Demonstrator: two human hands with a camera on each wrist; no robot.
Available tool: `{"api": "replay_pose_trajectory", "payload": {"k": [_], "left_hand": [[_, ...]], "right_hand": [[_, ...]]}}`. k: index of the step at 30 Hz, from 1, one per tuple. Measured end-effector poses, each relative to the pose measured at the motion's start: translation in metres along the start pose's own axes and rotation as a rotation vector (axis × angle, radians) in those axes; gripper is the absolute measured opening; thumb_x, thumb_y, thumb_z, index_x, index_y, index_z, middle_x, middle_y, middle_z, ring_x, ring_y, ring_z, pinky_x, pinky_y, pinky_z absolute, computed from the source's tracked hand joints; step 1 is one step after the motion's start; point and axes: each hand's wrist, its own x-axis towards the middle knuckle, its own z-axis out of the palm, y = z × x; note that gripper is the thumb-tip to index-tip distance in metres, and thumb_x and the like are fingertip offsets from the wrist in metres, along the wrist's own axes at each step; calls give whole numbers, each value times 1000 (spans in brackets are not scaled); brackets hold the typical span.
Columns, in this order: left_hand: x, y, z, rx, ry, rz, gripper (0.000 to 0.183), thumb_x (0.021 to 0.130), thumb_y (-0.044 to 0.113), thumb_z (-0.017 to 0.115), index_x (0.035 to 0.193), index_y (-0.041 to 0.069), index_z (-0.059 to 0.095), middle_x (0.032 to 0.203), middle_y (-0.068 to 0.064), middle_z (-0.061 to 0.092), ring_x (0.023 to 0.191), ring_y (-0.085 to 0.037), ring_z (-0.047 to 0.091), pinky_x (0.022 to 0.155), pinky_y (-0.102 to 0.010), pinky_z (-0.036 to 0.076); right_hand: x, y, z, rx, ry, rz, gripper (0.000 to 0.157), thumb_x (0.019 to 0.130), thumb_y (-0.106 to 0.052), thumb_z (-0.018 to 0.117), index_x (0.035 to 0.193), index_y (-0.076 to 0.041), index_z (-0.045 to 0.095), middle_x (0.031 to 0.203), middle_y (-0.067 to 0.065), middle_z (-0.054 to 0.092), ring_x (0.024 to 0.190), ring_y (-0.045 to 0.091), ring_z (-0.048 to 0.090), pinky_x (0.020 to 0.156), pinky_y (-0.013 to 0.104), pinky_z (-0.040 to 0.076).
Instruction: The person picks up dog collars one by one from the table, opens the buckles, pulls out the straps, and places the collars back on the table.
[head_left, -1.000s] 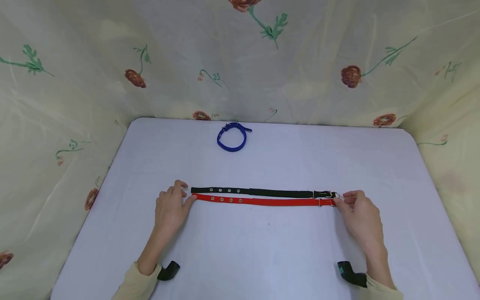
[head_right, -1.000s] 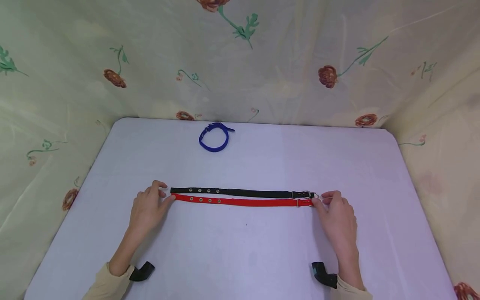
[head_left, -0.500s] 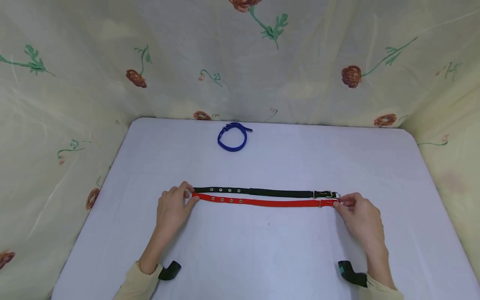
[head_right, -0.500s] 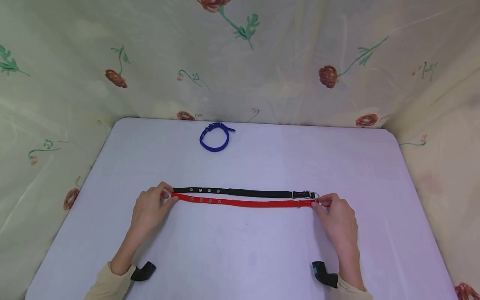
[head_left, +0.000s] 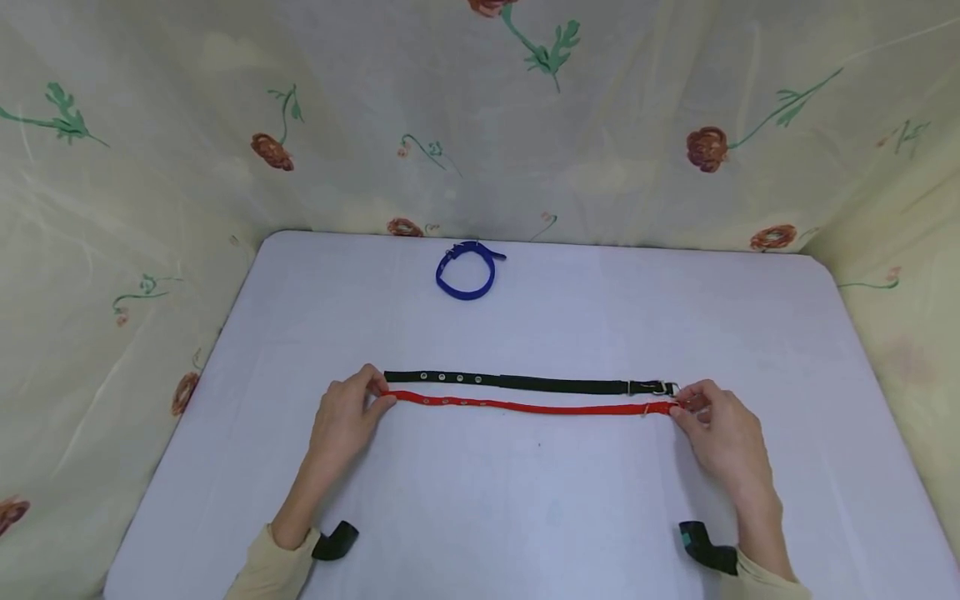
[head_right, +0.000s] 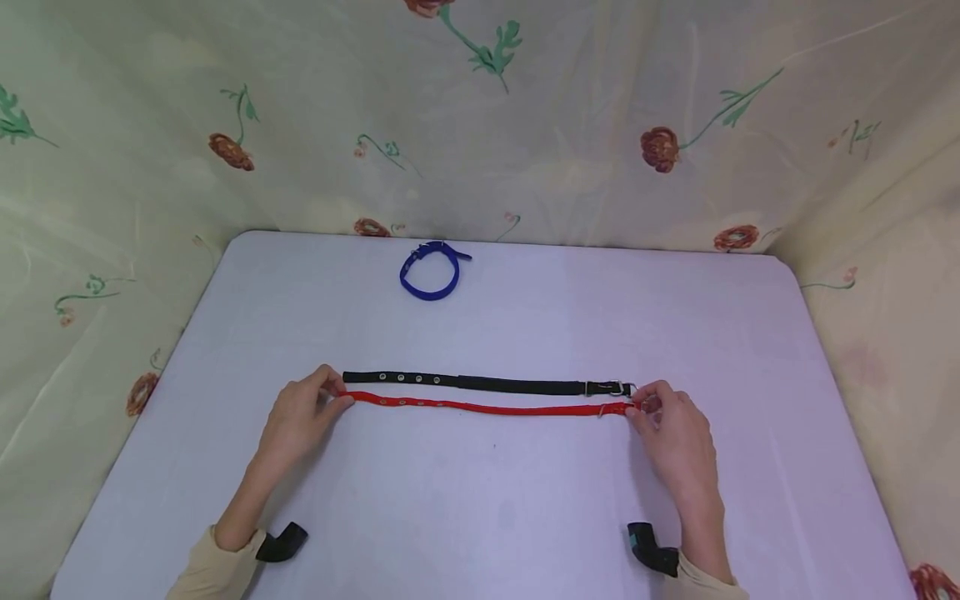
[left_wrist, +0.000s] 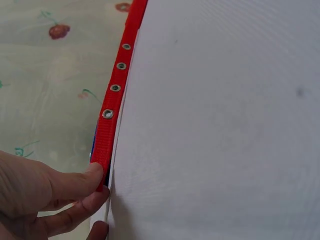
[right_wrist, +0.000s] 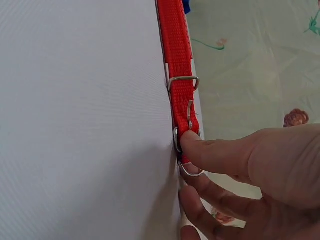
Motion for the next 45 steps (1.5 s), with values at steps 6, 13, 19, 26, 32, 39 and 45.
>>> {"api": "replay_pose_trajectory", "payload": {"k": [6,13,19,26,32,39,45], "left_hand": [[0,-6,-8,-122,-88,-11,12,103,19,73,114,14,69,109,-12,79,92,-23,68,80,-32,52],[2,-10,-15,-181,-164,-84,16,105,24,67,117,13,68,109,-15,78,84,-18,63,73,-31,47],[8,-11,-11,-153,-156,-93,18,103,22,67,116,10,68,100,-13,78,75,-17,60,67,-29,46],[8,-4,-7,-21,-138,-80,18,102,21,67,114,8,67,97,-12,76,73,-19,61,61,-28,46],[8,5,-6,39,-99,-80,22,101,22,71,117,7,66,88,-10,63,71,-20,53,59,-29,40],[16,18,-9,91,8,-33,28,102,27,72,121,7,68,105,-19,67,90,-34,60,71,-39,46],[27,24,-4,143,24,19,27,103,20,72,126,6,74,135,-31,65,121,-52,58,94,-57,49]], "right_hand": [[1,7,-12,16,-83,10,26,110,-21,60,127,-2,61,111,29,72,89,31,61,66,30,43],[7,7,-22,64,-118,88,39,112,-33,54,131,1,57,124,35,71,97,36,67,68,29,45],[12,8,-18,28,-151,106,39,109,-31,55,127,3,56,120,34,71,91,33,64,66,30,44],[11,8,-13,-9,-119,77,36,108,-29,58,124,3,59,112,30,74,85,31,64,64,30,44],[9,4,-12,-21,-99,56,39,108,-29,59,124,6,58,107,30,70,86,32,62,63,30,45],[14,-6,-11,-2,20,12,42,109,-30,59,132,5,61,118,33,62,101,43,59,68,35,45],[22,-17,-6,-33,-46,-103,36,107,-21,66,140,-7,67,138,39,54,128,60,47,89,70,46]]}}
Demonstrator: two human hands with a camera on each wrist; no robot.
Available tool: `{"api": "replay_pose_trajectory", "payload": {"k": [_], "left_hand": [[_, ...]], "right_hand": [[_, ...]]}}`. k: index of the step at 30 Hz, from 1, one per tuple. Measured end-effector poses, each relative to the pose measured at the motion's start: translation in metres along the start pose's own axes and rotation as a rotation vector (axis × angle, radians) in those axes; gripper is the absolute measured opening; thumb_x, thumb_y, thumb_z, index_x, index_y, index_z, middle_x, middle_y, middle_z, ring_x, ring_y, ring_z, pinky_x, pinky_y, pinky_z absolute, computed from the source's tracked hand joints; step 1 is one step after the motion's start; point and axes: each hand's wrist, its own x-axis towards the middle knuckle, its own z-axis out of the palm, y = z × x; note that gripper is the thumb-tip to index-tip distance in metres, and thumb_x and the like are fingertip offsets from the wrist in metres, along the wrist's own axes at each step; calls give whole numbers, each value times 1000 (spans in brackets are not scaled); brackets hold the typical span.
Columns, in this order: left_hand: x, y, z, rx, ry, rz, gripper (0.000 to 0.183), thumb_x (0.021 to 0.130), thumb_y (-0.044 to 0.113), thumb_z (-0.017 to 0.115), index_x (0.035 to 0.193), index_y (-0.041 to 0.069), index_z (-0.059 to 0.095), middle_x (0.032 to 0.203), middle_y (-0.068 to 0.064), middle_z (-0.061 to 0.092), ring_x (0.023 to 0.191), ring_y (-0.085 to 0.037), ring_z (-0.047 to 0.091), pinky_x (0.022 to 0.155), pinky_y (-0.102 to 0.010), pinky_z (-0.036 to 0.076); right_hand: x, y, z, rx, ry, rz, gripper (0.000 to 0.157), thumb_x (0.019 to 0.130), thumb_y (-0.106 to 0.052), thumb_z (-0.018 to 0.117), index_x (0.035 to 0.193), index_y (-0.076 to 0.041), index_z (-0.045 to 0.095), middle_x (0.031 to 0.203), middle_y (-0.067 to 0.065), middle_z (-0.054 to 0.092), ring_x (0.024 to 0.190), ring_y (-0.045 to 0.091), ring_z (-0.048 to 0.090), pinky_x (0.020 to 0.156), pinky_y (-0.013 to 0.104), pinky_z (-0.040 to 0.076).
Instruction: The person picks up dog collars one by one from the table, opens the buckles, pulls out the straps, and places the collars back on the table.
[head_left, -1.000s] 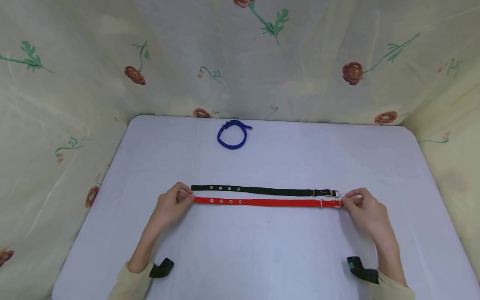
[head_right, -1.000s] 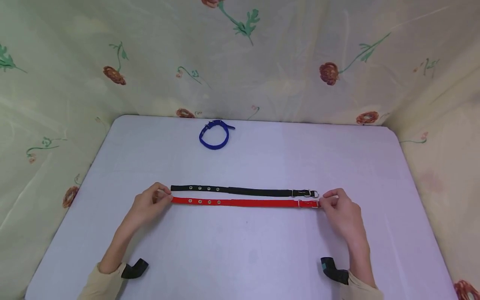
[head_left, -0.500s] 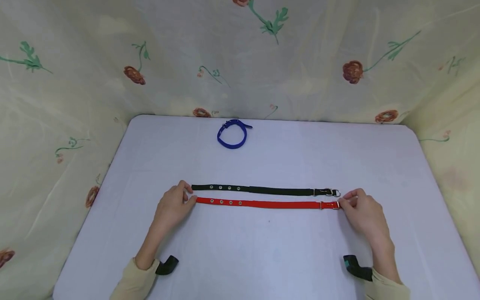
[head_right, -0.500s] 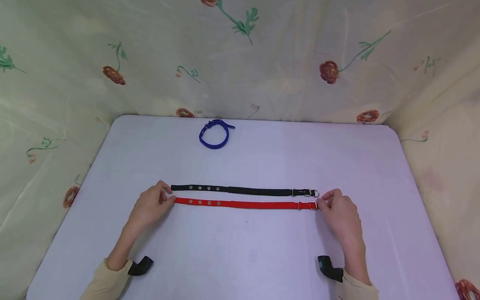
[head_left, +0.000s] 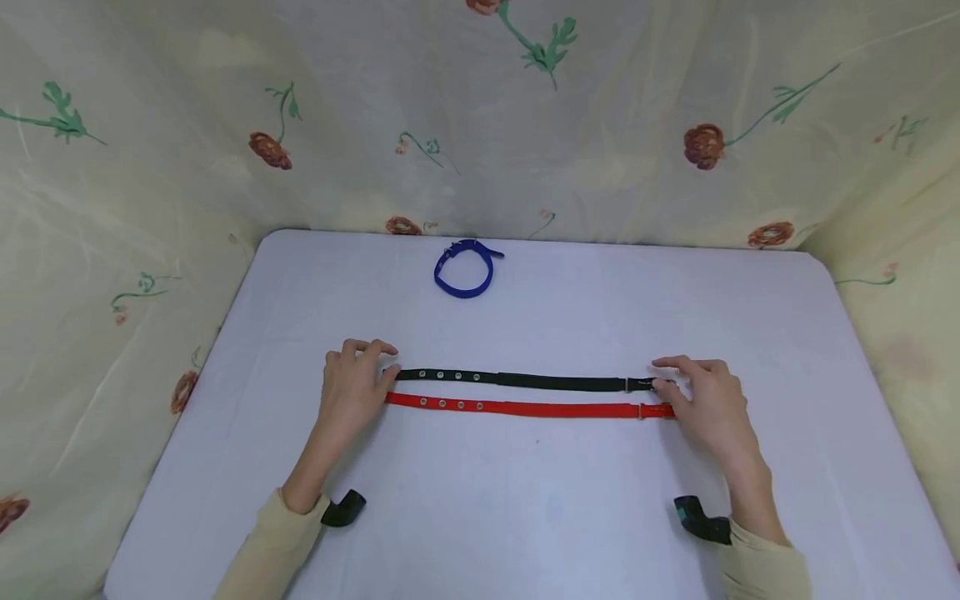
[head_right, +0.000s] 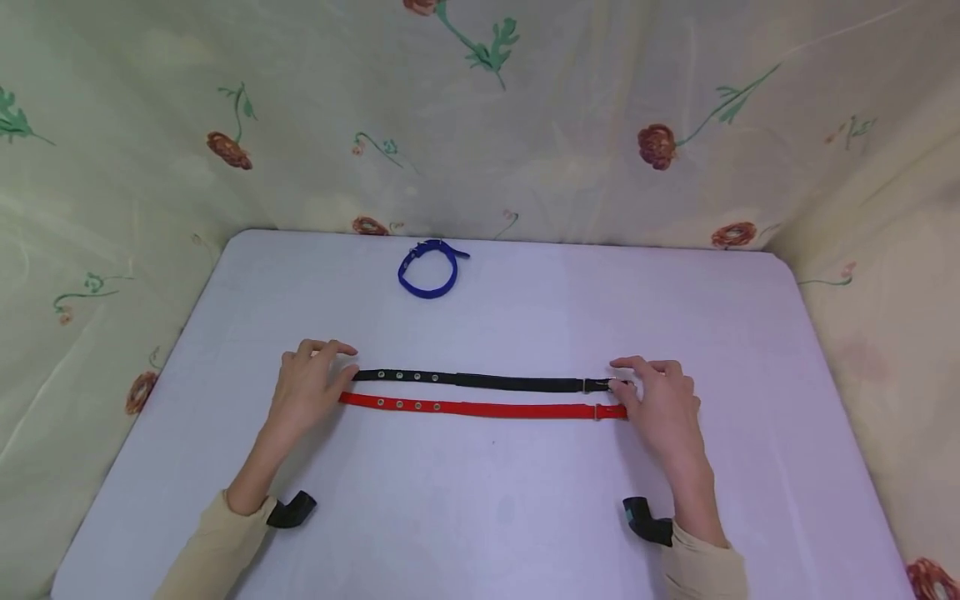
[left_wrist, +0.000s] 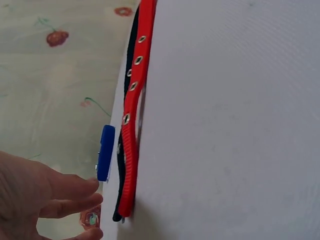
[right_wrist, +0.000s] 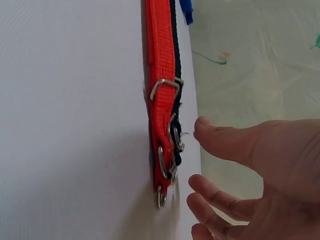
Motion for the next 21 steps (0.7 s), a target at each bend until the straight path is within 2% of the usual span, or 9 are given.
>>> {"api": "replay_pose_trajectory", "payload": {"k": [3,6,15,21], "left_hand": [[2,0,5,10,-28,-7,26,103,20,73,125,7,75,136,-32,65,124,-54,58,96,-59,50],[3,0,8,12,-43,-9,24,103,20,72,123,7,76,134,-32,65,123,-53,57,96,-58,50],[3,-3,11,55,-14,27,12,102,17,75,102,5,74,123,-30,68,117,-51,59,97,-58,49],[1,-2,11,51,-30,7,19,99,21,78,110,5,75,124,-28,68,117,-50,59,95,-56,49]], "right_hand": [[3,-3,3,-26,-58,-25,34,106,-20,68,139,-12,69,144,41,49,134,64,41,93,81,39],[4,-5,6,-41,-62,-37,32,105,-19,69,135,-13,72,144,40,49,134,63,41,93,80,38],[6,-9,13,-14,-13,-35,19,99,-12,76,117,-7,73,138,38,52,129,60,43,94,76,34],[9,-11,11,-5,-29,-47,16,99,-11,75,114,-5,71,120,30,65,116,53,50,92,74,33]]}}
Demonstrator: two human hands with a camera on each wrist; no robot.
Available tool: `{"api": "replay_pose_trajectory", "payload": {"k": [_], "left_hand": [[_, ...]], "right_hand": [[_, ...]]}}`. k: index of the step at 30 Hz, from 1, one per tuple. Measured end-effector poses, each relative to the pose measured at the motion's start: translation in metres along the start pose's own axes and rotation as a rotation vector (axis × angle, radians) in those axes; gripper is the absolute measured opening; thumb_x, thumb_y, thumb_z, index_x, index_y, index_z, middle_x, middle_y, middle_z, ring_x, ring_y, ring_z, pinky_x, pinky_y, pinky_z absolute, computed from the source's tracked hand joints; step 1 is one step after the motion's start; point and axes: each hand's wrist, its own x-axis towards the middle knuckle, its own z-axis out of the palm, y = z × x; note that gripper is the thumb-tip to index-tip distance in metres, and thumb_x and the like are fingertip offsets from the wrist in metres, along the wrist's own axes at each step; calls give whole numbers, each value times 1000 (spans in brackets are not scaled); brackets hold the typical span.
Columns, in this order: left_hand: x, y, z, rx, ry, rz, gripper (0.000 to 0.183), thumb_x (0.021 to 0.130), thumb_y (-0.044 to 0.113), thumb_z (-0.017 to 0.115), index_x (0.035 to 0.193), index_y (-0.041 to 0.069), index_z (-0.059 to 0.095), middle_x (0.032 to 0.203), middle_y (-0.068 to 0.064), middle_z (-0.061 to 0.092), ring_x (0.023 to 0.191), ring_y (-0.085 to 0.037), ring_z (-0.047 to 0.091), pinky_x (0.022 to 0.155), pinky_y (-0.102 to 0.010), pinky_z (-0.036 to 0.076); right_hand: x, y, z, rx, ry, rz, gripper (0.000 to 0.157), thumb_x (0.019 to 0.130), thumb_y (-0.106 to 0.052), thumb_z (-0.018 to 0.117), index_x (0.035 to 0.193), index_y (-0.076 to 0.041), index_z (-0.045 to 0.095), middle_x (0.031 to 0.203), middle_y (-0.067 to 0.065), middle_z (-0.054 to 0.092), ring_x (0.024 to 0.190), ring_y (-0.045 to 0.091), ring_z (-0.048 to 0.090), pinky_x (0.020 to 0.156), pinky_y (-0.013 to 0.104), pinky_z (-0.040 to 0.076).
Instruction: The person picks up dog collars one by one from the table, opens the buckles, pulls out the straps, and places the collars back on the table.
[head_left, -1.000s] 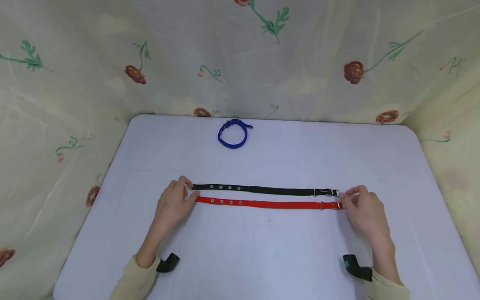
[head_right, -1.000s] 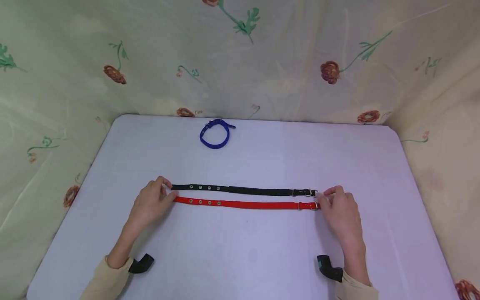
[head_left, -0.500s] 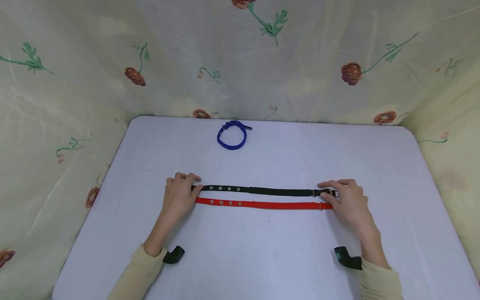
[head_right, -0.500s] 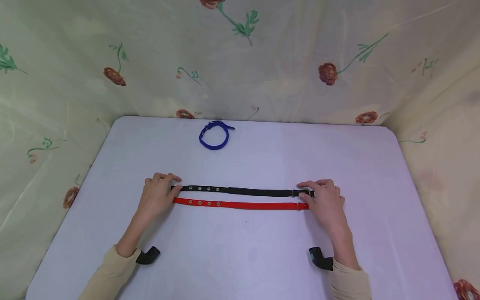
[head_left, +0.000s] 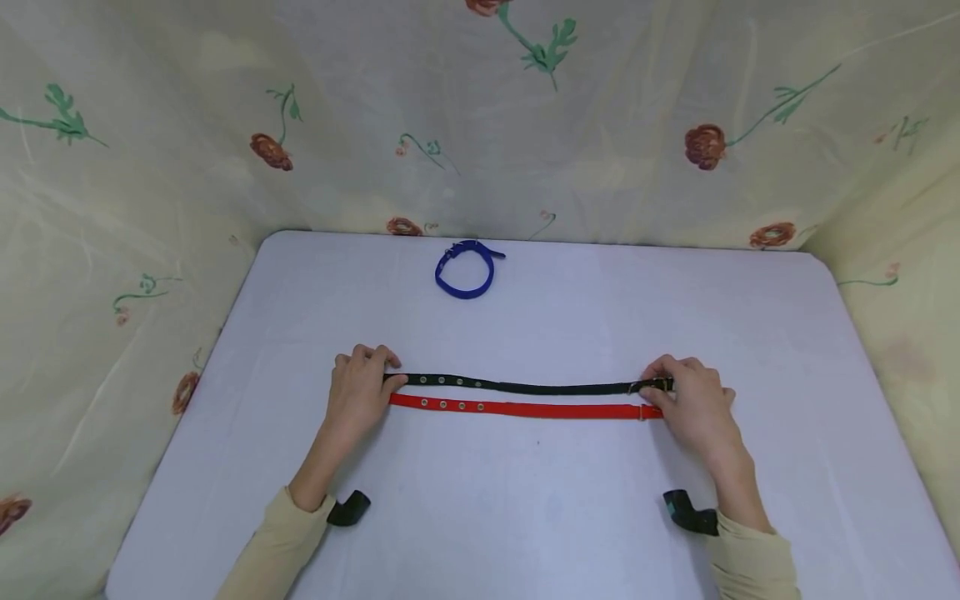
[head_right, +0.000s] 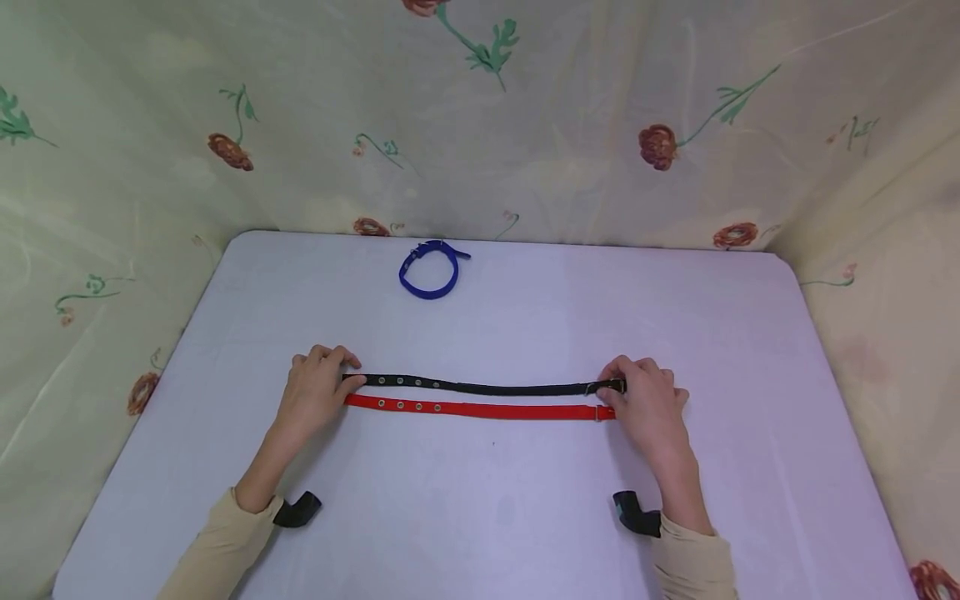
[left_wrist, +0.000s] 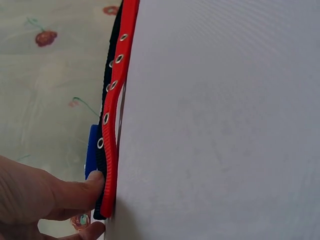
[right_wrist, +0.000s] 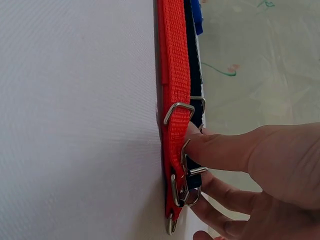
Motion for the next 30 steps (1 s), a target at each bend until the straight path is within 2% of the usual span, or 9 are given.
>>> {"api": "replay_pose_trajectory", "payload": {"k": [5,7,11,13,15,18,25,30], "left_hand": [[0,0,-3,-10,-21,1,15,100,20,78,102,6,75,118,-25,70,112,-46,60,94,-54,48],[1,-2,-5,-43,-36,8,15,101,19,76,103,5,73,111,-21,72,104,-41,61,90,-49,48],[3,-5,-12,-191,-77,16,14,105,18,70,112,5,67,106,-17,77,91,-30,62,79,-36,48],[5,-8,-15,-271,-98,5,16,107,18,67,116,5,66,109,-17,78,90,-27,64,76,-32,49],[6,-10,-16,-317,-119,-6,17,108,19,66,118,6,66,111,-18,77,90,-25,66,75,-29,50],[8,-13,-16,-339,-140,-17,19,108,21,65,119,6,67,109,-18,77,88,-24,68,75,-29,51],[9,-15,-11,-305,-149,-16,20,107,23,65,118,6,68,108,-17,79,85,-23,67,75,-30,50],[8,-16,-10,-287,-156,-22,19,106,20,65,117,5,69,95,-14,75,78,-20,61,70,-29,47]], "right_hand": [[2,3,-4,-4,-25,-17,18,101,-14,74,117,-6,71,114,26,70,111,50,55,89,72,35],[2,6,-8,8,-33,-29,20,102,-15,74,119,-6,71,114,25,69,107,45,57,87,64,38],[2,12,-16,66,-22,-39,26,106,-21,70,126,-6,70,118,24,69,98,33,59,77,40,45],[2,14,-18,100,-3,-27,28,109,-25,66,129,-6,69,119,23,71,98,31,61,71,30,46],[3,15,-20,120,13,-11,31,110,-29,63,129,-5,69,119,23,73,99,32,66,68,25,48],[4,16,-19,133,16,21,35,111,-32,59,128,-3,70,117,23,75,98,32,67,64,24,49],[8,14,-11,80,-28,63,34,110,-28,60,127,0,71,106,21,74,85,24,58,63,28,44],[7,13,-9,77,-18,45,31,109,-25,62,124,0,72,104,20,75,85,24,59,65,27,45]]}}
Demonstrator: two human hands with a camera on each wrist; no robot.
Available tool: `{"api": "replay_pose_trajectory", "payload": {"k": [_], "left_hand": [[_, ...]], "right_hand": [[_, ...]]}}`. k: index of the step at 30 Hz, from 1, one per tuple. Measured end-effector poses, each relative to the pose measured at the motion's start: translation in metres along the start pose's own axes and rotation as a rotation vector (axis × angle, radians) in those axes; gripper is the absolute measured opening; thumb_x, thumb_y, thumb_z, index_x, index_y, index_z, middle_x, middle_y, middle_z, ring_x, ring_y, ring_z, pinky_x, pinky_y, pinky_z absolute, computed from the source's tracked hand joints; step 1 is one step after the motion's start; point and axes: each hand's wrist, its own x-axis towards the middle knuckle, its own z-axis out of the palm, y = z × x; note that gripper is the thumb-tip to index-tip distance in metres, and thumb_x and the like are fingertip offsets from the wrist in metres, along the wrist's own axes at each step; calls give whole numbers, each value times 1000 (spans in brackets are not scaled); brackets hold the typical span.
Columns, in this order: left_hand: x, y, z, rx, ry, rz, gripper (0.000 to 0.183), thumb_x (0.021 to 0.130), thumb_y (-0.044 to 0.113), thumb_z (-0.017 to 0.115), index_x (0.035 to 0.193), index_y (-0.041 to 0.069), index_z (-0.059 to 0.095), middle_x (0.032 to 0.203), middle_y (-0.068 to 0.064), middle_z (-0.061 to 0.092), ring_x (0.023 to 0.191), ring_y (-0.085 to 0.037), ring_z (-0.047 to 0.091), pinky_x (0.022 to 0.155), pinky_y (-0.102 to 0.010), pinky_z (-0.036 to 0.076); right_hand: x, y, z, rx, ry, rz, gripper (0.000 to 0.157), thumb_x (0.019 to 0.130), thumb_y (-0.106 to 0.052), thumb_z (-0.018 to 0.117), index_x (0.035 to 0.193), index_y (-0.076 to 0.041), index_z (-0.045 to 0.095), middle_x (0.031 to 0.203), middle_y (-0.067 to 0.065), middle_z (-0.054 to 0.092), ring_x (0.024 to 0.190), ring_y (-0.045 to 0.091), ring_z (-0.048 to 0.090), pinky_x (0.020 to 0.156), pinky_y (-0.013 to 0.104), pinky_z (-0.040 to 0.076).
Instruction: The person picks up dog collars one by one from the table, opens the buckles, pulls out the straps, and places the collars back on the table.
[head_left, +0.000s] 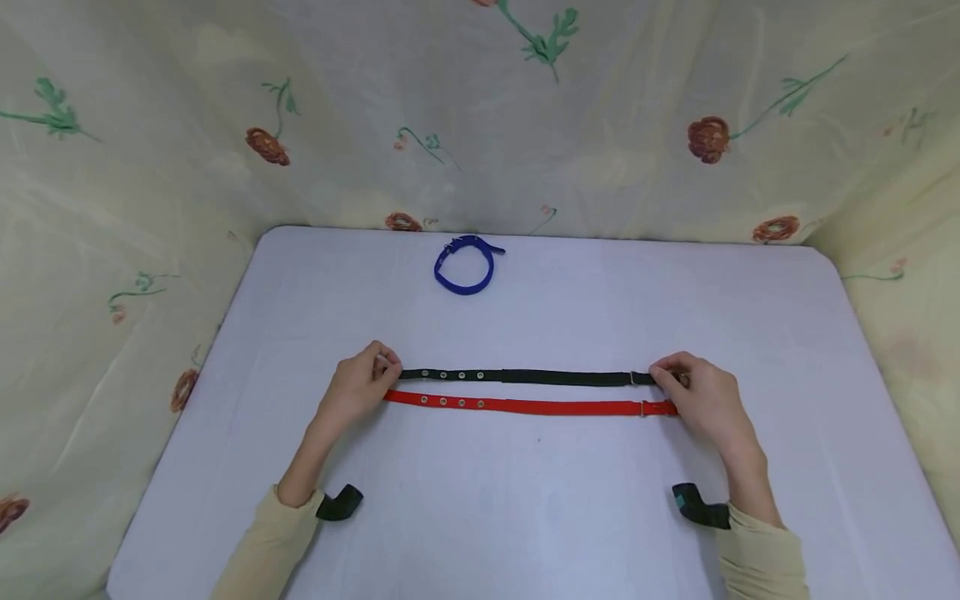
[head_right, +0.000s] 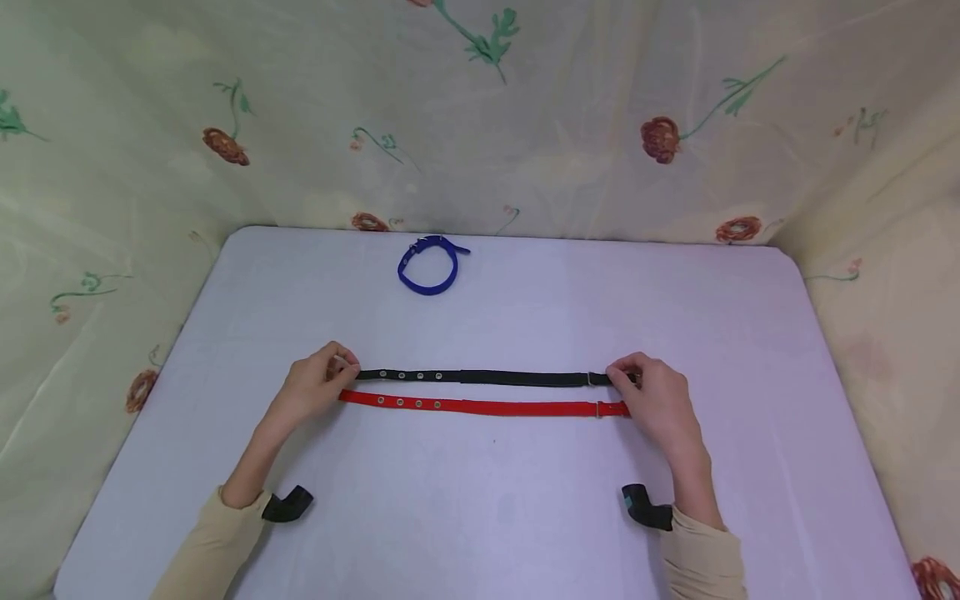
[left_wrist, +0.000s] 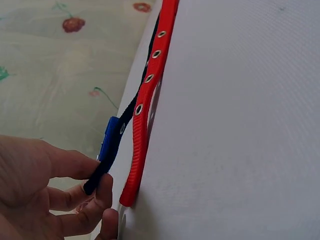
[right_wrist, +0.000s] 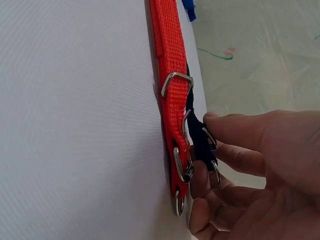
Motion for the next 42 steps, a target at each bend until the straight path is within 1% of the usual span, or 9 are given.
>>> {"api": "replay_pose_trajectory", "payload": {"k": [3,11,14,18,22,26,29,32,42], "left_hand": [[-1,0,0,6,-6,-9,18,106,19,65,116,5,69,87,-11,71,73,-19,57,67,-28,44],[-2,3,1,70,20,6,16,105,19,68,111,3,69,82,-8,66,71,-18,55,64,-28,41],[-3,4,3,129,40,-9,17,104,21,69,109,5,70,85,-9,63,77,-22,55,67,-30,39],[-5,5,4,213,61,-28,20,103,27,71,110,8,69,89,-10,59,86,-29,54,73,-34,37],[-7,8,5,227,74,-39,24,104,29,70,113,8,68,97,-17,62,91,-36,56,76,-39,40],[-8,12,4,217,97,-39,28,105,31,68,117,6,68,114,-27,65,102,-44,58,85,-49,45],[-5,17,2,195,129,-21,31,105,32,69,120,5,68,121,-30,65,110,-48,58,93,-55,47],[1,21,0,152,153,-1,33,105,32,69,124,5,67,124,-27,67,116,-47,58,97,-58,47],[21,29,4,-32,130,18,50,107,31,67,146,3,56,142,-25,62,131,-44,57,106,-59,50]], "right_hand": [[0,-1,0,-7,3,-16,30,109,-25,63,123,0,72,103,20,75,86,24,59,66,27,45],[-1,0,3,-12,33,-48,27,106,-20,68,119,2,75,105,22,71,91,29,59,71,31,44],[-1,0,6,-31,69,-72,25,104,-18,69,117,3,76,104,23,70,92,31,57,73,33,40],[-2,-1,9,-49,97,-64,24,103,-17,71,116,1,77,114,29,70,101,40,58,74,37,39],[-3,-2,7,-52,88,-70,24,102,-17,73,117,0,76,119,32,68,108,44,57,75,39,40],[-5,-3,2,-43,48,-90,27,102,-19,73,121,1,74,119,30,70,109,43,57,79,43,42],[-4,-4,-4,-34,18,-97,31,104,-21,70,126,2,72,122,30,71,115,47,58,88,56,46],[-1,-7,-10,-30,14,-100,36,107,-26,66,128,3,70,127,31,70,121,50,57,96,67,44],[23,-43,0,-35,13,-121,42,109,-29,63,134,3,65,133,32,67,125,52,60,102,74,45]]}}
